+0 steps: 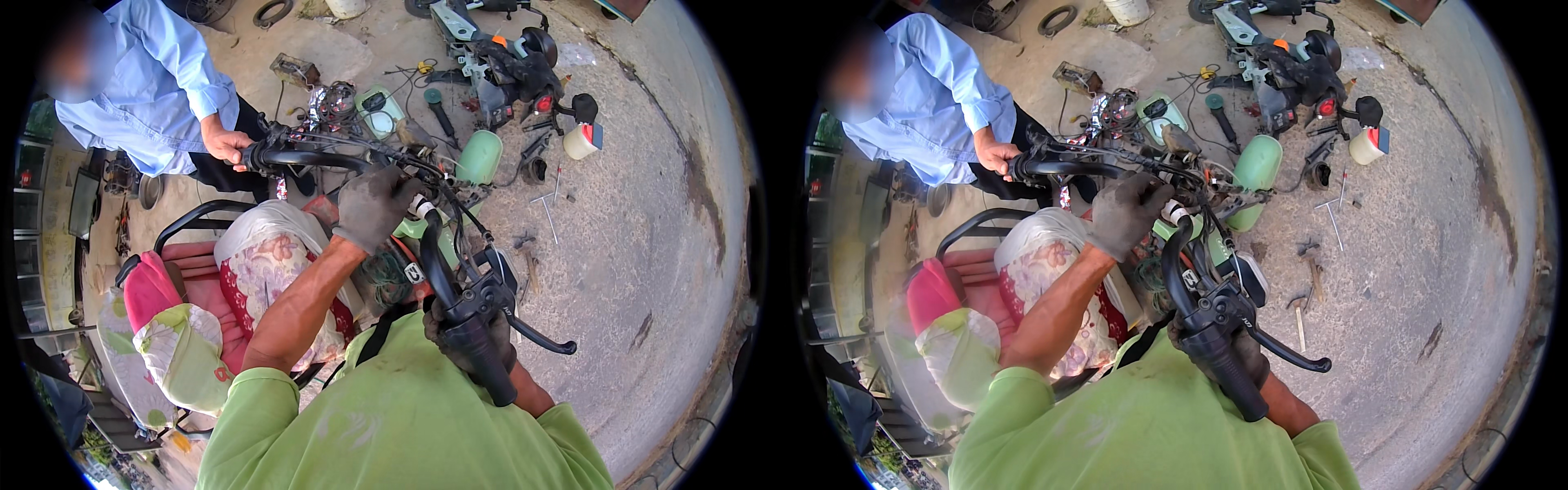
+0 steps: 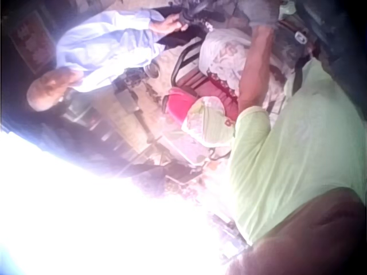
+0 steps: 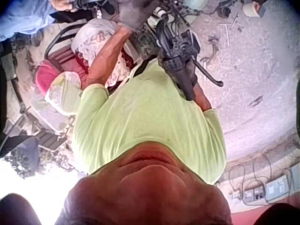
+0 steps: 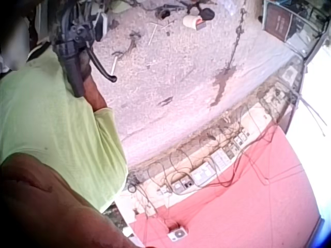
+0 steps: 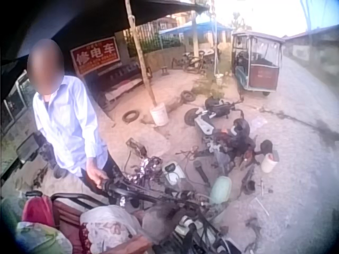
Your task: The person uses an angle grinder to cut a metal part of a green scooter. After cutting, the person removes gloves and adjusts the scooter's handlebars and throttle while another person holds the scooter steady.
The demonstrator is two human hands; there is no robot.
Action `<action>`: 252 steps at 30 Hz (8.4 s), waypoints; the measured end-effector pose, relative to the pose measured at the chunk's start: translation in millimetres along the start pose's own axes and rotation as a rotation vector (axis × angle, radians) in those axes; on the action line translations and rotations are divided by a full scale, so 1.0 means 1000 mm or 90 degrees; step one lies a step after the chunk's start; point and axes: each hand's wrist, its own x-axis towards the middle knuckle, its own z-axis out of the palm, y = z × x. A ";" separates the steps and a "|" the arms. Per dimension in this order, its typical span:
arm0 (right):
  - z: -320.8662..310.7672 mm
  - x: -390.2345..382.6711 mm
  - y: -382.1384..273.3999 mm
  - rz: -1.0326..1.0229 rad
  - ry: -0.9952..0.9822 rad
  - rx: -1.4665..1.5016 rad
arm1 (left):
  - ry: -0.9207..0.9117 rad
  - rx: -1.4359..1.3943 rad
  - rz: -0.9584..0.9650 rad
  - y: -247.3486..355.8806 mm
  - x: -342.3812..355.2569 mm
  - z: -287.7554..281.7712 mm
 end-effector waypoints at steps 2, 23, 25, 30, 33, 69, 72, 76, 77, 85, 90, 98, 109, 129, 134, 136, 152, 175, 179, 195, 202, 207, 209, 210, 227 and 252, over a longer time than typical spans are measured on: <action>0.000 -0.001 0.000 -0.003 0.009 -0.012 | 0.029 -0.030 0.040 -0.002 0.000 0.005; -0.021 0.001 -0.004 0.044 -0.131 0.123 | 0.061 -0.035 0.047 0.002 0.000 0.005; -0.027 0.002 -0.003 0.029 -0.138 0.120 | 0.068 -0.071 0.061 -0.001 0.000 0.008; -0.024 0.001 -0.005 0.013 -0.133 0.113 | 0.018 -0.019 0.017 0.003 0.002 -0.002; -0.024 0.002 -0.002 -0.004 -0.140 0.097 | 0.036 -0.010 0.043 -0.003 0.000 0.009; -0.022 0.007 0.004 -0.067 -0.157 -0.091 | 0.022 -0.025 0.020 -0.003 -0.001 0.010; -0.019 0.006 0.004 -0.045 -0.130 -0.046 | 0.041 -0.038 0.060 -0.006 0.000 0.015; -0.020 0.008 0.004 -0.038 -0.115 -0.036 | -0.019 -0.038 0.059 -0.008 0.003 0.000; -0.008 0.006 0.006 -0.059 -0.047 -0.048 | -0.014 -0.021 0.055 -0.008 0.003 0.000; -0.011 0.002 0.005 0.009 0.000 0.030 | 0.042 -0.009 0.115 -0.008 0.006 0.013; -0.043 0.008 0.003 0.040 -0.094 0.080 | -0.017 0.035 0.019 -0.001 0.006 0.005; -0.039 0.013 0.009 -0.068 -0.022 -0.059 | 0.008 0.006 0.110 0.003 0.008 0.015; -0.045 0.013 0.005 0.057 -0.154 0.106 | -0.018 -0.342 -0.172 -0.021 -0.040 -0.010; -0.055 -0.002 -0.008 -0.101 -0.049 -0.348 | -0.165 -0.901 -0.384 0.013 -0.188 0.064; -0.124 -0.034 -0.078 0.080 -0.038 -0.194 | -0.222 -1.027 -0.576 0.051 -0.239 0.131; -0.160 -0.062 -0.118 0.058 -0.026 -0.209 | -0.014 -0.695 -0.675 0.085 -0.258 0.167; -0.460 -0.248 -0.320 -0.396 0.335 0.132 | -0.507 -0.268 -0.493 0.179 -0.173 0.653; -0.635 -0.066 -0.319 -0.334 0.215 0.249 | -0.655 0.120 -0.205 -0.040 -0.143 1.027; -0.592 -0.082 -0.309 -0.300 0.357 0.000 | -0.580 -0.460 -0.793 0.028 -0.181 0.877; -0.261 -0.139 -0.287 -0.159 -0.041 -1.029 | -0.510 -0.641 -0.407 0.280 -0.217 0.321; -0.139 -0.123 -0.221 0.088 -0.254 -1.104 | -0.277 -0.764 -0.438 0.263 -0.258 0.201; -0.121 -0.067 -0.230 -0.088 -0.278 -1.046 | -0.077 -0.748 -0.556 0.214 -0.323 0.135; -0.072 -0.057 -0.227 -0.070 -0.190 -1.003 | 0.042 -0.759 -0.596 0.191 -0.345 0.105; -0.054 -0.049 -0.226 -0.102 -0.185 -1.033 | 0.088 -0.761 -0.604 0.176 -0.350 0.091; 0.150 0.016 -0.041 -0.382 -0.068 -1.573 | 0.094 -0.640 -0.408 -0.078 -0.262 -0.044; 0.056 0.071 -0.146 0.004 0.191 -0.995 | 0.095 -0.752 -0.413 -0.055 -0.180 -0.037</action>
